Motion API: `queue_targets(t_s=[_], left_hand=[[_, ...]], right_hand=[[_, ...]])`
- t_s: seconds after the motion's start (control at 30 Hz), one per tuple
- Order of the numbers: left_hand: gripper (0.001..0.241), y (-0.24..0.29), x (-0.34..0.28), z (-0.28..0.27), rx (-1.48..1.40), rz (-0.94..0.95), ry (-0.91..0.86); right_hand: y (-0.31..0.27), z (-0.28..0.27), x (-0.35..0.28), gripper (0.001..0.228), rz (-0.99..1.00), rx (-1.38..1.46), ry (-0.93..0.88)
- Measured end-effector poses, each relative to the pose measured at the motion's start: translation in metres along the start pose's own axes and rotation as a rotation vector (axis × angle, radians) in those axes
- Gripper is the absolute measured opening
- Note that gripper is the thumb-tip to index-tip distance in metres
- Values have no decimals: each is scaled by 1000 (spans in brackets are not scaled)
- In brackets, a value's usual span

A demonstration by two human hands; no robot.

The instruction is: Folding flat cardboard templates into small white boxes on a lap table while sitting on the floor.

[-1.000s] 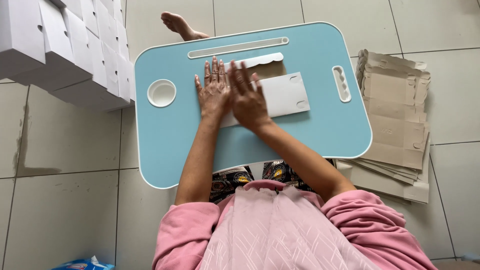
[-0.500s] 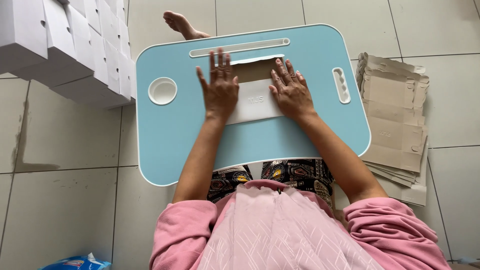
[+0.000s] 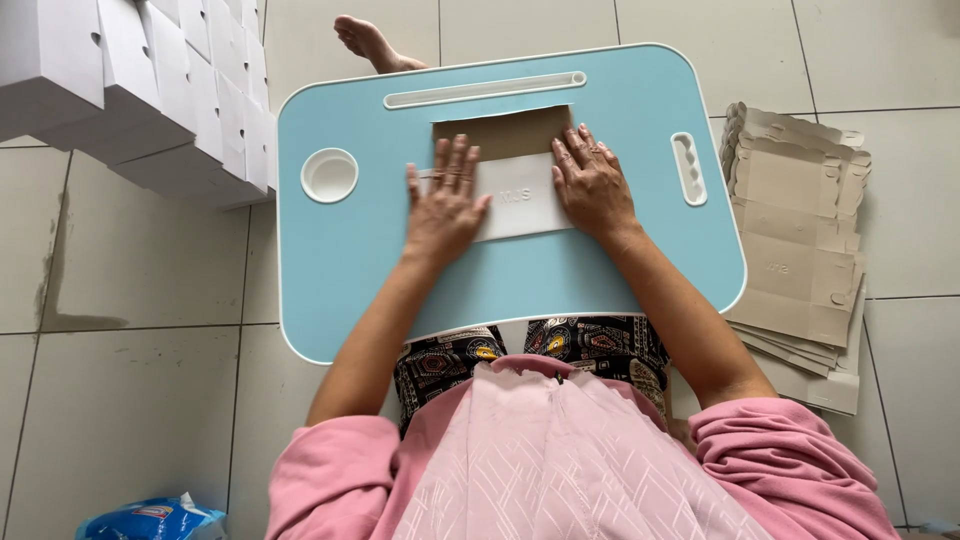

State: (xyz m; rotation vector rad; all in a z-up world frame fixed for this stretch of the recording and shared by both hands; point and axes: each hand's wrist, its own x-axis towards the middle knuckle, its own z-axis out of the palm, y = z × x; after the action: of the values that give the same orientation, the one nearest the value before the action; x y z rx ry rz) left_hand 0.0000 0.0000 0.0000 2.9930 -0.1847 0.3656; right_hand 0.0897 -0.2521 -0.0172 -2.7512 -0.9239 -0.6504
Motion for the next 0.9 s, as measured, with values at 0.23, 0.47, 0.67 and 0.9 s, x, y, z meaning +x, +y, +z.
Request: queue_targets(t_s=[0.23,0.47,0.67,0.9], left_hand=[[62,-50,-18,-9,-15,-59,-10],[63,-53,-14,1,-12,66,140],[32,-32,-4,-48,-22,131,351],[8,12,-76,-89,-97,369,544]], right_hand=[[2,-4,6,42,-88,-88,152],[-1,-23,12,53,-98,-52,216],[-14,-81,10,19,-180,0,477],[-17,-105,-80,9,-237,89,397]])
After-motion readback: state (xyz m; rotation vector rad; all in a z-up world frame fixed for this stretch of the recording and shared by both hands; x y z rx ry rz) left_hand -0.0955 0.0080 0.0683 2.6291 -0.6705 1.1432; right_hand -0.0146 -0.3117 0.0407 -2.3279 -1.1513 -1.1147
